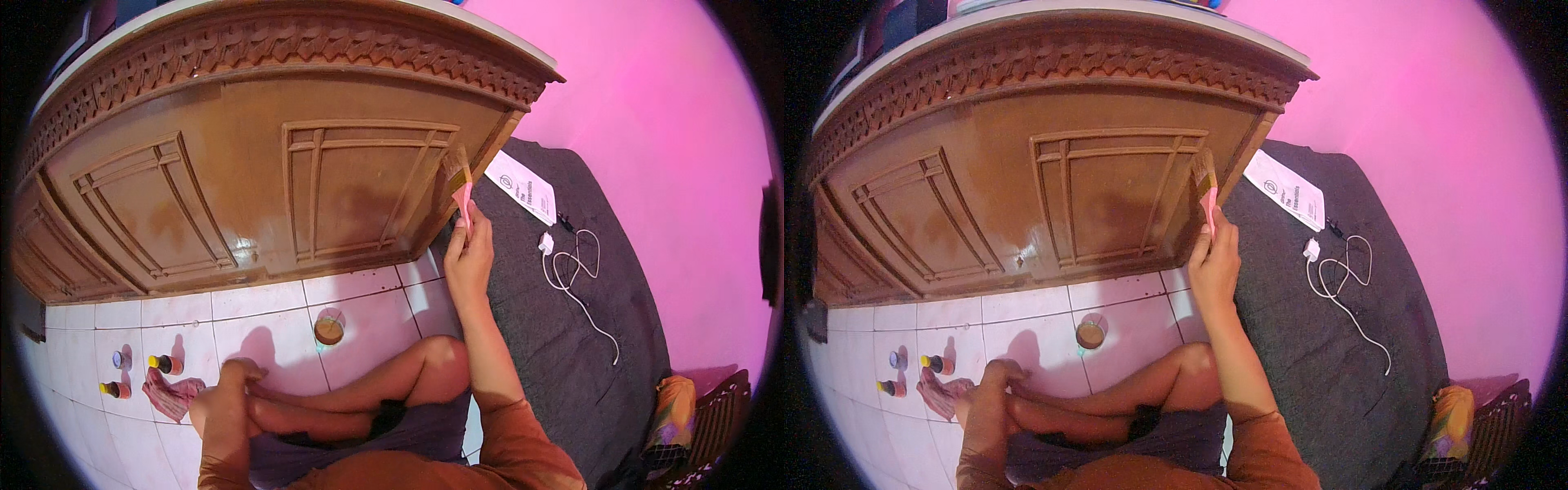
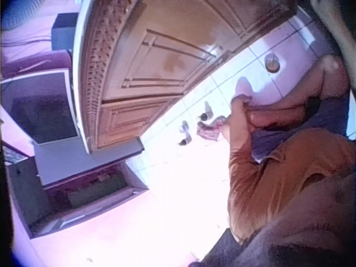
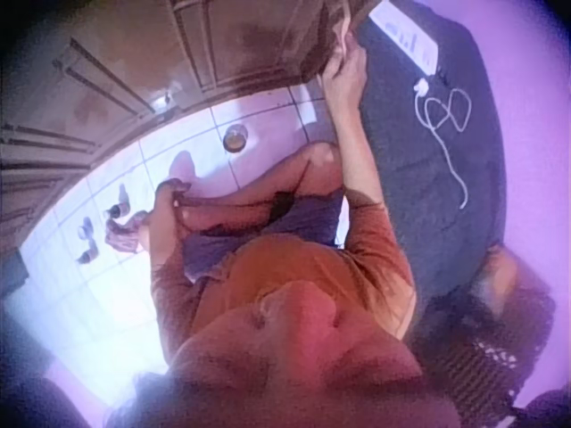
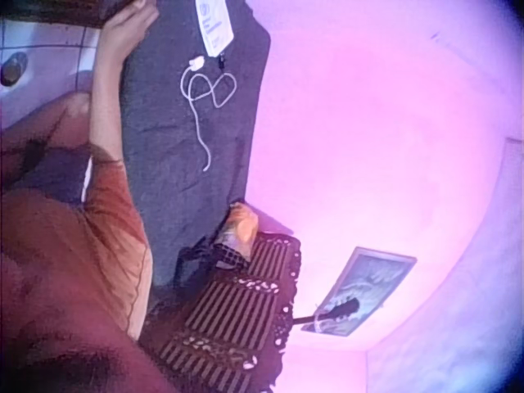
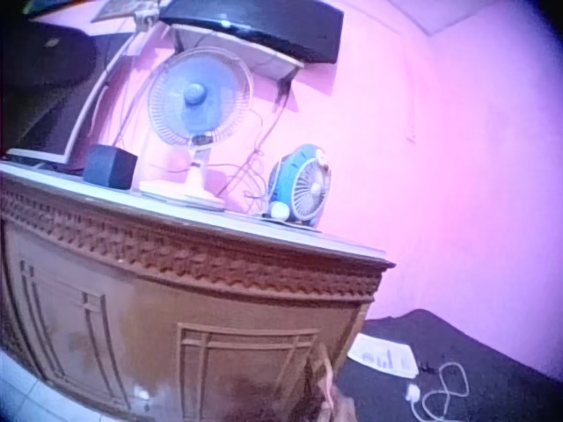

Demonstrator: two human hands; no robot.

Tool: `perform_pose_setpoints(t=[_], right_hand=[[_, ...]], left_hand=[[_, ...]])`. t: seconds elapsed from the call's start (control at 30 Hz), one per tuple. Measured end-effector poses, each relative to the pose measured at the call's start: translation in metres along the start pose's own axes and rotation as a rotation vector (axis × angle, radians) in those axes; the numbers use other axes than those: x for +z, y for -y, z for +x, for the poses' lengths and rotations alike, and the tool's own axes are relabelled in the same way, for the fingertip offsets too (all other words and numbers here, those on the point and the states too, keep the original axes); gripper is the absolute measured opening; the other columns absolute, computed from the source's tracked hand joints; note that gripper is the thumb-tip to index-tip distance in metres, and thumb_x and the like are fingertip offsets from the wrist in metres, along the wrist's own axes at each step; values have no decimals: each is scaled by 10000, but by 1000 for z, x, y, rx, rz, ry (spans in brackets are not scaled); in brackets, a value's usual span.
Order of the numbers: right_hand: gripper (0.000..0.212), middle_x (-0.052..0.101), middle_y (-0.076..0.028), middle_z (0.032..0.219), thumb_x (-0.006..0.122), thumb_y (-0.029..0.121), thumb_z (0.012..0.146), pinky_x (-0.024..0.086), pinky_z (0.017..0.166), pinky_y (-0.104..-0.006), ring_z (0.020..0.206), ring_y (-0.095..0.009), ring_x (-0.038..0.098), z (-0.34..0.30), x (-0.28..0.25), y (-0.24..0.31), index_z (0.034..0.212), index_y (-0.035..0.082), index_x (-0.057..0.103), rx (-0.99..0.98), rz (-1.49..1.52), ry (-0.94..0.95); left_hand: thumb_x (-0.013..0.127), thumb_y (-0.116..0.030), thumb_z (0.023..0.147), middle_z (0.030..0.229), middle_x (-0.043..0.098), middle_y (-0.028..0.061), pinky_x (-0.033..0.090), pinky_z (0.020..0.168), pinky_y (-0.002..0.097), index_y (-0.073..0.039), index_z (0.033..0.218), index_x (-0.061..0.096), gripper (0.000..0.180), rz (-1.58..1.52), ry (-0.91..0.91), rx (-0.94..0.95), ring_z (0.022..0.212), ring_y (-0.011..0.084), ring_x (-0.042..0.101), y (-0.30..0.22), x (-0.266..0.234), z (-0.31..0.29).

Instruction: The person paints the lower trim of a wooden cabinet using a brush and then wipes the area with a cloth.

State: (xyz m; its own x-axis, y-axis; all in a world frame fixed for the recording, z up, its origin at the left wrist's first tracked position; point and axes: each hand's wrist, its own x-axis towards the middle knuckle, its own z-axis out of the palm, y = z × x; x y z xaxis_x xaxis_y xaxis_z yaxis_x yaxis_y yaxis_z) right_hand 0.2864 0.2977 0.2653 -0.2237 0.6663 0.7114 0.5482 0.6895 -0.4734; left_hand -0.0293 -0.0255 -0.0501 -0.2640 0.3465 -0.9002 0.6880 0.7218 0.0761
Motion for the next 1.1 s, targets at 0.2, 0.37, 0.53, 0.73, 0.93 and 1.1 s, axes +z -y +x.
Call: perform_pose_setpoints(t=[0.2, 0.37, 0.53, 0.73, 0.93, 1.1], right_hand=[[317, 558, -241, 1124, 464, 120, 967, 480, 835, -420, 996, -380, 607, -4, 28, -11, 1259, -4, 478, -20, 140, -133], [316, 562, -250, 1182, 473, 118, 964, 456, 915, -391, 1084, -359, 580, -5, 49, -14, 1239, -37, 482, 145, 139, -68], [337, 540, -266, 1112, 465, 93, 950, 459, 816, -447, 978, -433, 567, -16, 55, -6, 1276, 7, 456, 86, 143, -107], [356, 514, -264, 1079, 459, 67, 936, 448, 840, -459, 983, -433, 549, -4, 58, -1, 1284, -6, 443, 81, 87, -111], [347, 502, -279, 1148, 437, 73, 944, 437, 871, -467, 1032, -448, 532, -17, 61, -1, 1271, -42, 432, 20, 162, -191], [348, 513, -283, 1167, 444, 80, 943, 436, 903, -450, 1064, -446, 531, -11, 69, 1, 1259, -63, 432, 97, 215, -137]], left_hand=[[470, -615, 856, 1156, 654, 123, 455, 935, 401, -75, 1127, 665, 635, 27, 57, 56, 1096, 287, 608, -16, -10, -19], [465, -630, 853, 1218, 625, 129, 442, 963, 396, -81, 1173, 645, 660, 68, 13, -35, 1145, 286, 582, -28, -13, -32], [504, -628, 849, 1062, 677, 145, 492, 849, 384, -46, 1077, 682, 650, 8, -15, 5, 985, 276, 643, -9, -9, -21], [477, -599, 864, 1082, 683, 126, 474, 904, 397, -57, 1096, 678, 623, 64, 6, -35, 1032, 284, 639, -26, -12, -37], [504, -624, 851, 1029, 685, 159, 510, 820, 383, -10, 1059, 681, 672, -29, 0, -35, 930, 291, 658, -24, -14, -40], [518, -631, 844, 1033, 684, 158, 505, 825, 397, 12, 1058, 674, 696, -66, 16, 22, 953, 294, 652, -13, -8, -20]])
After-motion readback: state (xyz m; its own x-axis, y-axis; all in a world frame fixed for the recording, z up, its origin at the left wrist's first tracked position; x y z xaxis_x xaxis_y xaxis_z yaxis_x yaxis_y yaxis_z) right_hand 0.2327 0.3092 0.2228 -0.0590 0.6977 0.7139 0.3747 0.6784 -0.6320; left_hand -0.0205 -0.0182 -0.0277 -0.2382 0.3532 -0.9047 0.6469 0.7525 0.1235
